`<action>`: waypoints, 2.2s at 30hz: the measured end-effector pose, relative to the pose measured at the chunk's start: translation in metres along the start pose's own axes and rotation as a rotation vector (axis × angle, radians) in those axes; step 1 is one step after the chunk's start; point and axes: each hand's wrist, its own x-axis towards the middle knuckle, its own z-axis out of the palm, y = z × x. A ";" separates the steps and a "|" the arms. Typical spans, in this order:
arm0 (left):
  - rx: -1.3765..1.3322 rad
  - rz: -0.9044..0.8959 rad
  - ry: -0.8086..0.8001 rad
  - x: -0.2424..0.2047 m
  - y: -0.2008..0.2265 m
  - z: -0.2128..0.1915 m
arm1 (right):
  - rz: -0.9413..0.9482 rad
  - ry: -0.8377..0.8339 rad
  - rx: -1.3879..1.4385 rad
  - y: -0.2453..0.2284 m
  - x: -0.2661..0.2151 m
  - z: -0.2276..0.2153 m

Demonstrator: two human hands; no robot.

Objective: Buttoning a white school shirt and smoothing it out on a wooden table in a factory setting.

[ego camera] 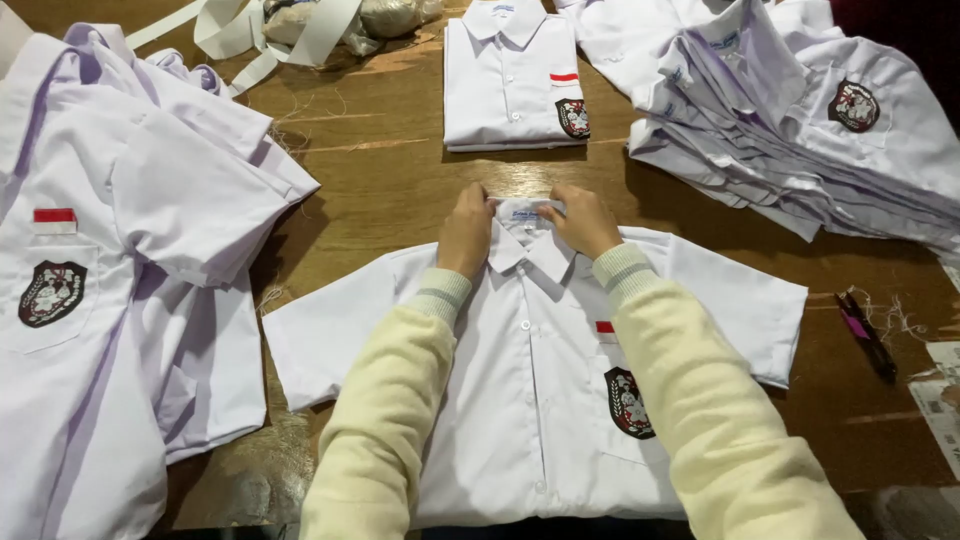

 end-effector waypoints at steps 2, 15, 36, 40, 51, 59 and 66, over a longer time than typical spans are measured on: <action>0.037 -0.009 0.030 -0.006 0.008 -0.002 | 0.053 -0.060 -0.034 -0.010 0.002 -0.009; -0.097 -0.109 0.166 0.002 -0.032 0.040 | 0.002 -0.091 -0.130 -0.015 0.032 0.037; -0.178 -0.065 -0.297 -0.003 -0.071 -0.055 | 0.007 0.085 0.063 -0.015 0.021 0.036; -0.226 -0.113 -0.296 -0.005 -0.058 -0.064 | 0.138 0.080 0.207 -0.034 0.023 0.024; -0.238 -0.048 -0.268 -0.002 -0.071 -0.040 | -0.084 -0.040 0.361 -0.064 0.044 0.060; -0.227 -0.129 -0.302 -0.004 -0.059 -0.046 | -0.135 0.095 0.617 -0.043 0.043 0.077; -0.311 -0.068 -0.169 -0.005 -0.053 -0.047 | -0.211 0.121 0.635 -0.042 0.042 0.074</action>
